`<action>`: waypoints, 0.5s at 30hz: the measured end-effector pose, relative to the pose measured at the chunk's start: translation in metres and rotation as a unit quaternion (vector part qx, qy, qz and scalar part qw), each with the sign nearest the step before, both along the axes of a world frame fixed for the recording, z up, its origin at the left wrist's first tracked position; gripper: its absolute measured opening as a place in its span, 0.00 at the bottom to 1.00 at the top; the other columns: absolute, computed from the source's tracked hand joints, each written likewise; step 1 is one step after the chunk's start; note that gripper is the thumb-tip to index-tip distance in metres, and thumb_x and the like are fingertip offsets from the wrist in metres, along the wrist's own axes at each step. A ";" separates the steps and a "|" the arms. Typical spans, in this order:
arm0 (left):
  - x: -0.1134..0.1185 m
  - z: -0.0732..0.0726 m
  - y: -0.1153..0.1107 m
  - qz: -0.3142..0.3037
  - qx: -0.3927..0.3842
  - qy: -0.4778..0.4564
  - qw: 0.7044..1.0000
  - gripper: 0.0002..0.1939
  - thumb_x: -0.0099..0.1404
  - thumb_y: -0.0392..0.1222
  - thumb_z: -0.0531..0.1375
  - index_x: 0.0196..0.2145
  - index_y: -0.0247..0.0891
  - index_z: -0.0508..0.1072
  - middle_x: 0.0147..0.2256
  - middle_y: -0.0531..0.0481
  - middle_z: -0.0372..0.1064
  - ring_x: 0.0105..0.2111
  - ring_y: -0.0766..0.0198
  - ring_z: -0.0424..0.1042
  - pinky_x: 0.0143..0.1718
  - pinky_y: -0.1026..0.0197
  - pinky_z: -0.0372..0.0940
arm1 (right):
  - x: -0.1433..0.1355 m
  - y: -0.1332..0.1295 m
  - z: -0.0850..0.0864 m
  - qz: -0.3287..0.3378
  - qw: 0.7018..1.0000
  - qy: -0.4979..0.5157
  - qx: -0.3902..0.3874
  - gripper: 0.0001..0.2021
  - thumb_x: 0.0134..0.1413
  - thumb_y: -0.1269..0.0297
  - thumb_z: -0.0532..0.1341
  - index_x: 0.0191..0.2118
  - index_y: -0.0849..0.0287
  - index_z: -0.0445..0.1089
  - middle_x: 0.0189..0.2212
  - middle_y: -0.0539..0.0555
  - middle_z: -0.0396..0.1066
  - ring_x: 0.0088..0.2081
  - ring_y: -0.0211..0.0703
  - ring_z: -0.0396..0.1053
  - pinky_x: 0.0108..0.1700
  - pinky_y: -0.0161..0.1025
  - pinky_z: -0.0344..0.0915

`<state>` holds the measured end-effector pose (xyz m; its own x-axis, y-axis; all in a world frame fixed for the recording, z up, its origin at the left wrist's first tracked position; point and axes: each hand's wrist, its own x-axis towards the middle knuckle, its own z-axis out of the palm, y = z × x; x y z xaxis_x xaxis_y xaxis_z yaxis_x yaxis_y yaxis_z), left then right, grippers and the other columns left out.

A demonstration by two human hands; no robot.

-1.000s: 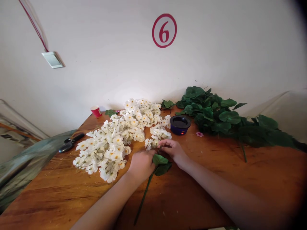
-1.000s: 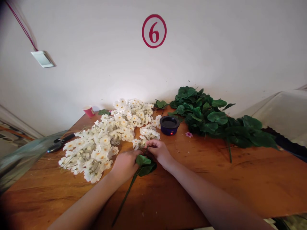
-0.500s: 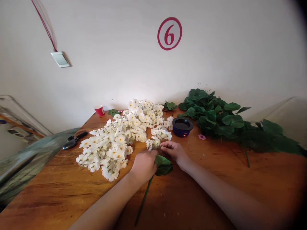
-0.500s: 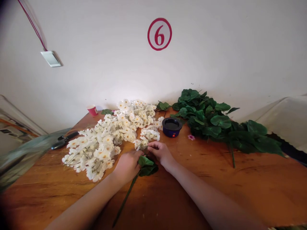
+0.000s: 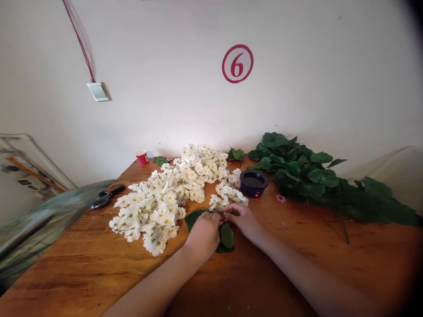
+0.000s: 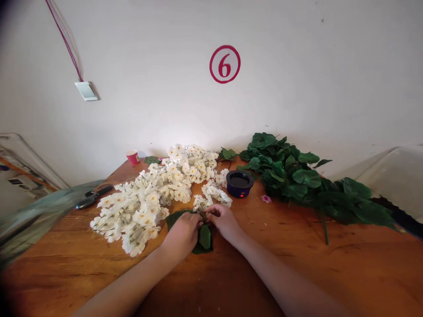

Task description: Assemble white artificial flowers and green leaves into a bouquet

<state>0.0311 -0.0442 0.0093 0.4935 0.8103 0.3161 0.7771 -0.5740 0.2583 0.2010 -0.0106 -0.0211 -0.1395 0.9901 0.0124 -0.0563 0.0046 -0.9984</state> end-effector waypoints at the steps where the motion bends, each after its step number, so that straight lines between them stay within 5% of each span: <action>1: 0.000 -0.001 0.001 0.001 -0.003 -0.005 1.000 0.10 0.66 0.29 0.50 0.34 0.35 0.69 0.33 0.44 0.72 0.36 0.56 0.69 0.40 0.56 0.62 | 0.000 -0.001 0.000 -0.001 1.000 -0.018 0.008 0.13 0.39 0.59 0.68 0.32 0.58 0.72 0.24 0.48 0.72 0.26 0.43 0.70 0.32 0.41 0.66; 10: -0.001 -0.005 0.003 0.033 -0.017 -0.032 0.999 0.10 0.66 0.35 0.52 0.43 0.38 0.70 0.34 0.45 0.73 0.37 0.56 0.71 0.39 0.58 0.64 | 0.003 -0.011 0.011 -0.079 0.957 -0.244 0.134 0.09 0.53 0.65 0.56 0.36 0.57 0.73 0.36 0.54 0.76 0.40 0.49 0.72 0.44 0.45 0.65; 15: -0.002 -0.007 0.003 0.041 -0.009 -0.035 0.999 0.10 0.66 0.38 0.53 0.43 0.40 0.71 0.35 0.46 0.74 0.37 0.56 0.73 0.38 0.58 0.64 | 0.003 -0.018 0.017 -0.150 0.935 -0.251 0.200 0.09 0.58 0.61 0.55 0.36 0.56 0.72 0.36 0.55 0.75 0.38 0.48 0.72 0.41 0.44 0.66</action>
<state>0.0288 -0.0413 0.0028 0.4023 0.8530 0.3325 0.8014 -0.5037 0.3227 0.2043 -0.0285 -0.0044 0.0554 0.9160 0.3974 0.4823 0.3240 -0.8139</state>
